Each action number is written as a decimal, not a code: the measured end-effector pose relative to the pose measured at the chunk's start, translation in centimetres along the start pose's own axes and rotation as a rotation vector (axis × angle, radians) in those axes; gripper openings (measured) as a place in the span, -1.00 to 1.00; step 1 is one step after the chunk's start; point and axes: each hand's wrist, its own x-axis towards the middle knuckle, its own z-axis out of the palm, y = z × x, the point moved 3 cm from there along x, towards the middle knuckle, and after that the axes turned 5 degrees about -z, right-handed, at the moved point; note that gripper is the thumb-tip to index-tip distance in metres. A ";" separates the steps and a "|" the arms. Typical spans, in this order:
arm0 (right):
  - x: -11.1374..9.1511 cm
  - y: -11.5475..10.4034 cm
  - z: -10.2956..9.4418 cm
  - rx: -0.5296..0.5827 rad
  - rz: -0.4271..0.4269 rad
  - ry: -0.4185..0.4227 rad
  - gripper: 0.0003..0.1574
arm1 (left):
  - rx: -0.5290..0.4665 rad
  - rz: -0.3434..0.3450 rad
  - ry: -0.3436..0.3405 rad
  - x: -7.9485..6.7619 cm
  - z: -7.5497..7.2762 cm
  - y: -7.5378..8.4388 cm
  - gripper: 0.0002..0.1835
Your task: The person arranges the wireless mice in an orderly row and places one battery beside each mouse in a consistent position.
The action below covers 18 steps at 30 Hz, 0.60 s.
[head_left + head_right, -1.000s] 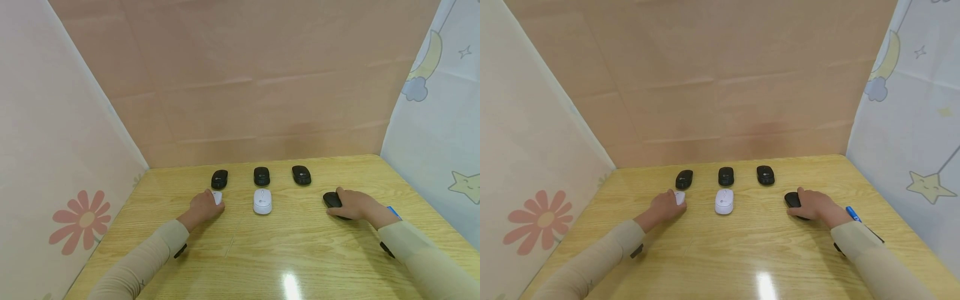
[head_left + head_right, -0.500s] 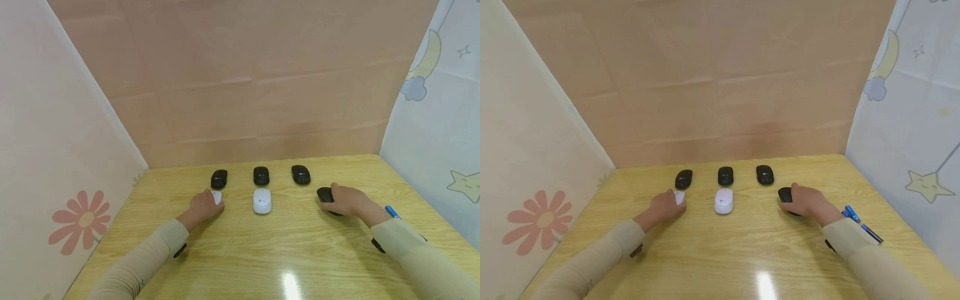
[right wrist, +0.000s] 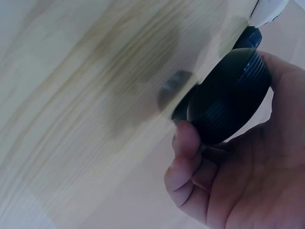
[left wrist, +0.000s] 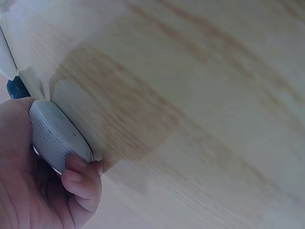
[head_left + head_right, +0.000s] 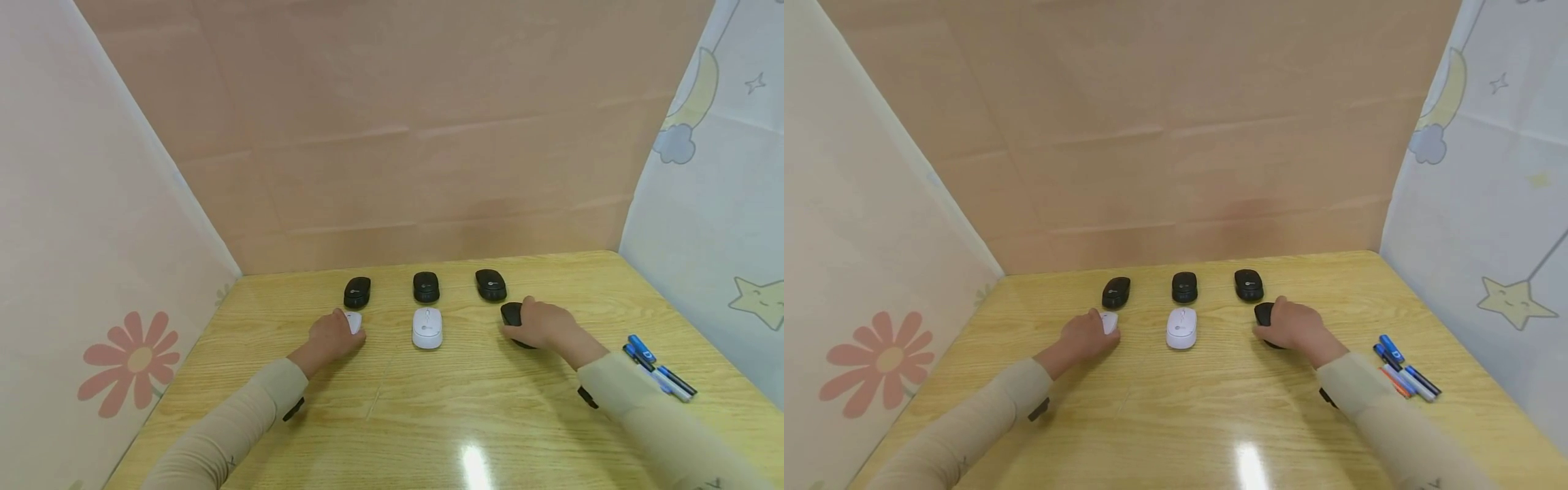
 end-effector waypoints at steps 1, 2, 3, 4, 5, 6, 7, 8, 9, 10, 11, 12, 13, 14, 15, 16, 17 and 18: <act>0.1 -0.2 0.0 0.002 0.004 0.001 0.09 | 0.000 0.000 0.000 0.0 0.0 0.0 -0.28; 0.2 -0.4 0.1 0.001 0.007 0.003 0.09 | -0.001 0.000 0.002 0.0 0.0 0.0 -0.28; 0.3 -0.6 0.1 0.004 0.010 0.005 0.08 | -0.001 0.000 0.004 0.1 0.0 0.0 -0.28; 0.4 -0.8 0.2 0.006 0.015 0.006 0.07 | -0.003 -0.001 0.004 0.1 0.0 0.0 -0.29; 0.5 -1.0 0.3 0.008 0.019 0.008 0.07 | -0.004 -0.002 0.005 0.1 0.0 0.0 -0.29; 0.6 -1.2 0.4 0.011 0.024 0.010 0.05 | -0.005 -0.001 0.006 0.2 0.0 0.0 -0.29; 0.7 -1.3 0.4 0.014 0.026 0.012 0.04 | -0.008 0.000 0.008 0.2 0.0 0.0 -0.30; 0.8 -1.5 0.5 0.016 0.029 0.012 0.04 | -0.009 0.000 0.008 0.2 0.0 -0.1 -0.31; 0.9 -1.6 0.6 0.021 0.032 0.010 0.03 | -0.011 0.001 0.009 0.3 0.0 -0.1 -0.31; 0.9 -1.8 0.7 0.023 0.035 0.008 0.03 | -0.013 0.000 0.008 0.3 0.1 -0.1 -0.31; 1.0 -1.9 0.7 0.022 0.037 0.005 0.04 | -0.014 0.001 0.008 0.3 0.1 -0.1 -0.31; 1.0 -2.0 0.8 0.021 0.039 0.000 0.03 | -0.015 0.001 0.007 0.3 0.2 -0.1 -0.31; 1.1 -2.2 0.8 0.020 0.040 -0.005 0.04 | -0.015 0.000 0.005 0.3 0.2 -0.1 -0.30; 1.1 -2.3 0.8 0.020 0.044 -0.011 0.04 | -0.015 -0.001 0.003 0.3 0.2 -0.1 -0.30; 1.1 -2.4 0.9 0.022 0.047 -0.016 0.04 | -0.015 -0.002 0.001 0.3 0.2 -0.1 -0.29; 1.2 -2.4 1.0 0.021 0.049 -0.019 0.05 | -0.014 -0.005 -0.002 0.3 0.2 -0.1 -0.28; 1.2 -2.4 1.0 0.020 0.054 -0.023 0.06 | -0.012 -0.005 -0.004 0.3 0.2 -0.1 -0.28; 1.3 -2.4 1.2 0.023 0.061 -0.025 0.06 | -0.012 -0.006 -0.005 0.3 0.2 -0.1 -0.28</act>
